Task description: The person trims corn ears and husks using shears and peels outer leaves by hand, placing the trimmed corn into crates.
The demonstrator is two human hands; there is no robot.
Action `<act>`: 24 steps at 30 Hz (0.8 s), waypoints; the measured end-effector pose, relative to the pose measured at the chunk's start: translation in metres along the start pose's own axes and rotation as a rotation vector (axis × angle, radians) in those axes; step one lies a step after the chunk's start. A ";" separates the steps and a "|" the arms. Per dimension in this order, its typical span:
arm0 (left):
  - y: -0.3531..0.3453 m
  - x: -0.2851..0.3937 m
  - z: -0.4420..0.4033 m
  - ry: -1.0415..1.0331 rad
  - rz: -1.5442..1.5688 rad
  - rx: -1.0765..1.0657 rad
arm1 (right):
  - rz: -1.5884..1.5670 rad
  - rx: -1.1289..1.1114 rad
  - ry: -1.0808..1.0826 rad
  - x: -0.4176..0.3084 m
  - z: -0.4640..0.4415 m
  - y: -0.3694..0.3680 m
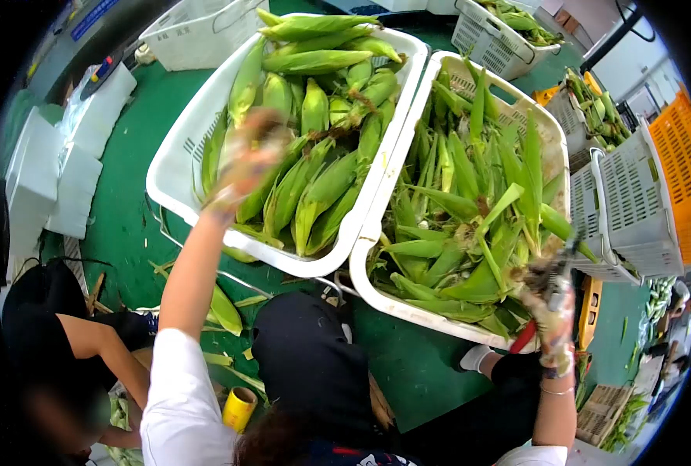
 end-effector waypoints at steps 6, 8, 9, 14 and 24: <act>-0.168 -0.119 -0.076 0.058 -1.347 -0.847 | 0.418 -0.204 0.045 0.014 0.006 -0.007; -0.183 -0.175 -0.080 0.235 -1.076 -0.527 | 0.431 -0.198 0.057 0.007 0.008 -0.001; -0.178 -0.163 -0.085 0.282 -1.080 -0.571 | 0.418 -0.218 0.074 0.006 0.009 0.003; -0.144 -0.112 -0.084 0.275 -1.078 -0.507 | 0.371 -0.205 0.176 0.000 0.013 0.019; -0.011 0.076 -0.042 -0.065 0.230 -0.234 | -0.009 -0.224 0.299 -0.016 0.016 0.017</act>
Point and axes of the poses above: each hand's wrist, its own z-axis away from the middle knuckle, its own y-axis out of the back of the hand, x = y × z, the point moved 1 cm from there along -z, towards the middle knuckle, and after that the axes turned 3 degrees about -x, right-handed, at the moved point
